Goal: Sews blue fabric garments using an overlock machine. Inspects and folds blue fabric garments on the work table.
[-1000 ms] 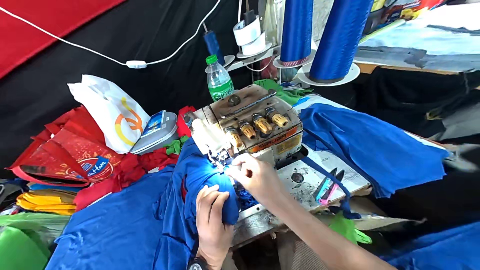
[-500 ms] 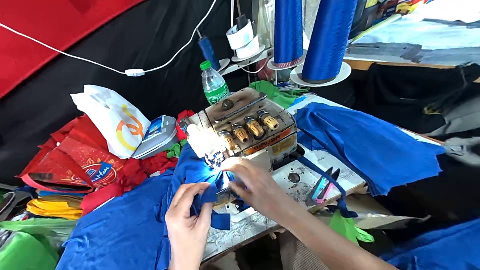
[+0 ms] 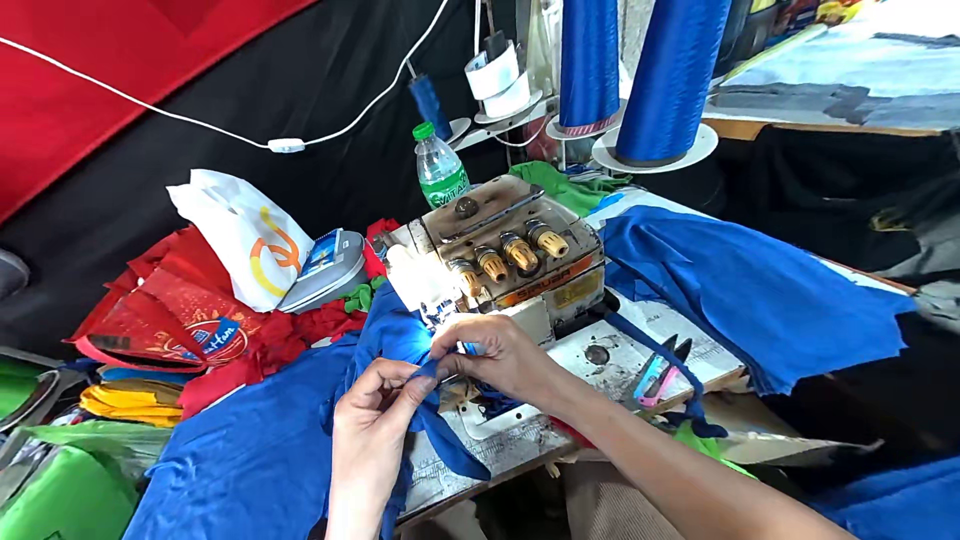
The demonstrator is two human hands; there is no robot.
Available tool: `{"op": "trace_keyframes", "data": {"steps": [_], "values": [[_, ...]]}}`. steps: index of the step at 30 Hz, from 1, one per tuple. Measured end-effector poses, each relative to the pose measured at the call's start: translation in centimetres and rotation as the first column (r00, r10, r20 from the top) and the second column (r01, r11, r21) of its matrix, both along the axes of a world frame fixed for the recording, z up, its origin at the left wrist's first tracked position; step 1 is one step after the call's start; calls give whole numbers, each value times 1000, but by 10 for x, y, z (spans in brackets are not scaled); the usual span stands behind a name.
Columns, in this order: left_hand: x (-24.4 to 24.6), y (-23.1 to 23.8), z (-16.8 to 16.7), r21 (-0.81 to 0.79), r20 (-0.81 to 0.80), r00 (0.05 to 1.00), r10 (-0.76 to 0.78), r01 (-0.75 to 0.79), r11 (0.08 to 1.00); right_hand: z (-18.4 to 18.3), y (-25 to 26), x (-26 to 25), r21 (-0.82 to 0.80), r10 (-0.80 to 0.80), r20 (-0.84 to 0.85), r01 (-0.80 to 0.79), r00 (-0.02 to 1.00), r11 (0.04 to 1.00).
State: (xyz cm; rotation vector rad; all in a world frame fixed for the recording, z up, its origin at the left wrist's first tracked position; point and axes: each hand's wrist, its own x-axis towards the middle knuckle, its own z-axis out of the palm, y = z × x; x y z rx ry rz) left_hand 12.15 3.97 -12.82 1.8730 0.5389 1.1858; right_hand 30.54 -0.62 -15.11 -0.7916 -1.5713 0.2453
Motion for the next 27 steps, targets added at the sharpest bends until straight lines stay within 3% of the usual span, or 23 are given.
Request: {"op": "trace_keyframes", "data": {"steps": [9,17,22,27], "values": [[-1,4,0,-143,78,992,-103,114,983,5,-2,-2,-49,109,-81,-113,991,992],[-1,1,1,-97,23,999,-48,50,994,13,-7,3,-87,105,-20,-107,994,990],[4,-2,-2,132,-52,995,88,-80,988,19,-9,2,-156,59,-73,-70,996,985],[5,1,1,22,7,1000,12,-12,1000,20,-4,3,-114,14,49,-8,999,993]]}}
